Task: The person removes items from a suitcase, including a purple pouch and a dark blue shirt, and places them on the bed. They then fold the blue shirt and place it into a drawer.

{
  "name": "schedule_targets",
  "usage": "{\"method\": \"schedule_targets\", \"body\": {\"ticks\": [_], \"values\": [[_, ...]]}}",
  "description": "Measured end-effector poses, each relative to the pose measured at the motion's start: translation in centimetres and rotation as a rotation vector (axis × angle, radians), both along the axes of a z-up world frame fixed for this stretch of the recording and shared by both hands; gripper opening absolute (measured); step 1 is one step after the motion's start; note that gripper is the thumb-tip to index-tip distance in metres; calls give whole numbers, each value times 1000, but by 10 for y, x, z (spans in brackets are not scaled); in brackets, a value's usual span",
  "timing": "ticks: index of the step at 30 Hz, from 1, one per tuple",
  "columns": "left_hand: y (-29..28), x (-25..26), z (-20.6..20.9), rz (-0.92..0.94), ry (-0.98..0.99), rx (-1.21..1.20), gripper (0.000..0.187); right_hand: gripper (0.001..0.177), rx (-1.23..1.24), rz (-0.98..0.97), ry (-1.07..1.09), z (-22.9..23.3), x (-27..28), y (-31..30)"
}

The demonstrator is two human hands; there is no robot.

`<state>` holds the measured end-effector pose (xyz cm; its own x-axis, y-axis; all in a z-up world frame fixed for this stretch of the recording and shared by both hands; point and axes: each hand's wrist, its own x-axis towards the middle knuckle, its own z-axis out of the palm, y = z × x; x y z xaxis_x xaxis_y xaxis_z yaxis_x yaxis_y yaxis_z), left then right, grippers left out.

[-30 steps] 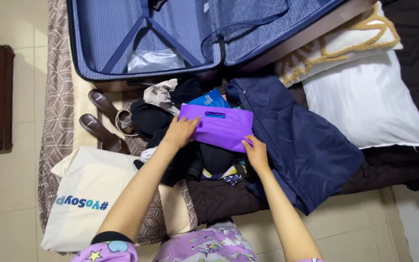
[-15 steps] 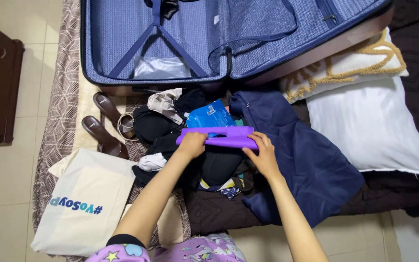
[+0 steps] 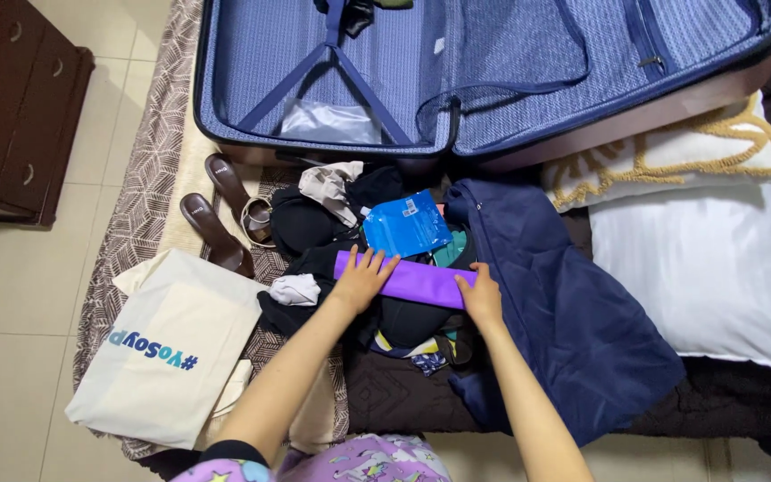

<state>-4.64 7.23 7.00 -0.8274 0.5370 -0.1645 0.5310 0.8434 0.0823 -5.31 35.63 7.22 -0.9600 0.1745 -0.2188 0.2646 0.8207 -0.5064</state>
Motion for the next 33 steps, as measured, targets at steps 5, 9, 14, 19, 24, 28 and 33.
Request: {"method": "schedule_targets", "body": {"ticks": [5,9,14,19,24,28,33], "values": [[12,-2,-35,47,148,23,67,58,321,387,282,55,20,-42],[-5,22,18,29,137,143,45,70,262,787,351,90,41,-68],[-50,82,28,8,255,189,44,61,239,906,335,56,70,-66],[-103,103,12,149,354,81,45,56,194,960,492,53,57,-95],[-136,116,86,673,183,479,64,62,-40,888,181,87,50,-141],[-172,139,86,892,63,660,74,54,-268,894,52,53,49,-166],[-237,205,38,956,-135,643,64,64,-16,795,-100,-5,57,-187]]}}
